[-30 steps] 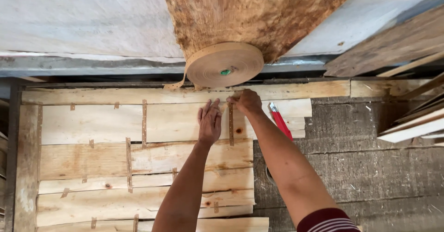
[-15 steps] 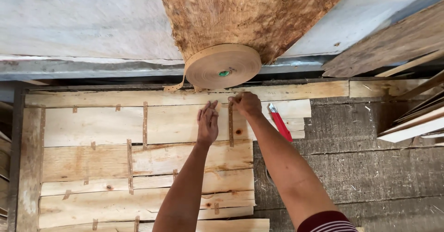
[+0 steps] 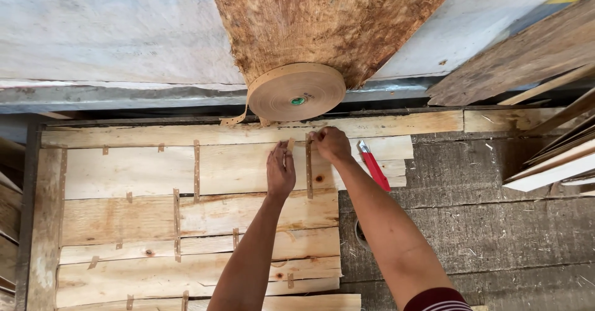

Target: Apply adhesive paper strips to gaps and joints in wood veneer sheets.

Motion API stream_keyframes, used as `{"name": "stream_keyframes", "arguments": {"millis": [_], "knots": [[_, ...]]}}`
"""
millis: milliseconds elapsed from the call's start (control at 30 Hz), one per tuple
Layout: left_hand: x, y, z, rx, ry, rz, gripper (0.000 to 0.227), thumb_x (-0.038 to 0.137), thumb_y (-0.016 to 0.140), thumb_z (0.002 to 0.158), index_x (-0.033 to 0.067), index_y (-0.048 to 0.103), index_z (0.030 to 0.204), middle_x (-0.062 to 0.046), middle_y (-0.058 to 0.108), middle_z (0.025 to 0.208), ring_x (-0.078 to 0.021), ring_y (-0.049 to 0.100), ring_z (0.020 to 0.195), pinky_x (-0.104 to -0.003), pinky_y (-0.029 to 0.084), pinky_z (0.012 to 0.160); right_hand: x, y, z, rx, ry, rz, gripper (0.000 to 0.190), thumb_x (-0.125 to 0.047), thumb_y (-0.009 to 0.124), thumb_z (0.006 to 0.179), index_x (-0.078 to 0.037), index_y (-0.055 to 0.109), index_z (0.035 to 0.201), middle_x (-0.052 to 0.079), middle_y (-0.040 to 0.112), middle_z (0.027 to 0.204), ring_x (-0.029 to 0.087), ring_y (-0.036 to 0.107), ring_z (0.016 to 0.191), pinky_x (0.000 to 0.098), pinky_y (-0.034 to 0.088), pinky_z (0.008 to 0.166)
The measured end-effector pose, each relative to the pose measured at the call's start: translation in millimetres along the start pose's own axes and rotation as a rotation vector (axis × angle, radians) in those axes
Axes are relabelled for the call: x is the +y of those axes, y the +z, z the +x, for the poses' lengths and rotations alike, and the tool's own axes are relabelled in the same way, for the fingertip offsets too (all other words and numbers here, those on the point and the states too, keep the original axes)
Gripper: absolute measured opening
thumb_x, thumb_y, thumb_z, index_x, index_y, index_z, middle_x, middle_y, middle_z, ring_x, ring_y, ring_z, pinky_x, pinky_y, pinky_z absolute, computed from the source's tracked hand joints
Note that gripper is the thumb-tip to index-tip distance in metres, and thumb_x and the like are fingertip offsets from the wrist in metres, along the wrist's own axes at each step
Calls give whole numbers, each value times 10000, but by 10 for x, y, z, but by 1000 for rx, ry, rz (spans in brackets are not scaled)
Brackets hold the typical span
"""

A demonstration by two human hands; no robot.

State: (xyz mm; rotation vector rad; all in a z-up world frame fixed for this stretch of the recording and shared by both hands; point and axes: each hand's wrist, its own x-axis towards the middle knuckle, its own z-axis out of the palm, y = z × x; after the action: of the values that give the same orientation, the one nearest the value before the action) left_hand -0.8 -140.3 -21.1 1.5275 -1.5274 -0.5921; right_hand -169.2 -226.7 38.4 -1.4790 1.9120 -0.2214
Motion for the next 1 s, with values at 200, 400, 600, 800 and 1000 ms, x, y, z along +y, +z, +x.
{"name": "stream_keyframes", "arguments": {"millis": [200, 400, 600, 800, 1000], "knots": [[315, -130, -9, -2, -197, -47, 141, 131, 543, 1044, 8, 594, 997, -240, 711, 888, -423, 669, 839, -502, 502, 737, 71, 27, -51, 12, -46, -1, 448, -502, 671, 944, -62, 748, 906, 134, 748, 869, 316, 726, 833, 429, 562, 787], [485, -250, -141, -104, -269, -308, 152, 140, 524, 1001, 0, 571, 963, -168, 769, 898, -297, 736, 743, -394, 561, 672, 218, 80, -247, -203, -182, 430, 227, -244, 579, 1003, -99, 686, 1141, 64, 759, 946, 173, 728, 819, 328, 568, 738], [895, -342, -444, -336, -380, -257, 167, 140, 555, 984, -7, 626, 950, -148, 734, 811, -251, 704, 689, -365, 550, 655, 210, -196, -964, -328, -228, 466, 172, -185, 692, 968, -41, 711, 1059, 37, 733, 893, 120, 670, 790, 288, 565, 731], [1070, -198, -893, -419, -503, -479, 232, 218, 631, 1009, -13, 649, 1008, -114, 751, 856, -167, 724, 769, -327, 574, 698, 547, -403, -1536, -97, -176, 308, 171, -194, 714, 970, -27, 706, 1007, 45, 715, 845, 128, 635, 738, 307, 534, 683], [1307, 3, -1335, -504, -573, -283, 177, 205, 669, 942, 57, 743, 1005, -130, 774, 832, -203, 746, 743, -306, 559, 688, 1220, -446, -2028, 55, -107, 400, 180, -200, 755, 909, -41, 720, 984, 47, 766, 872, 136, 709, 762, 314, 574, 699]]}}
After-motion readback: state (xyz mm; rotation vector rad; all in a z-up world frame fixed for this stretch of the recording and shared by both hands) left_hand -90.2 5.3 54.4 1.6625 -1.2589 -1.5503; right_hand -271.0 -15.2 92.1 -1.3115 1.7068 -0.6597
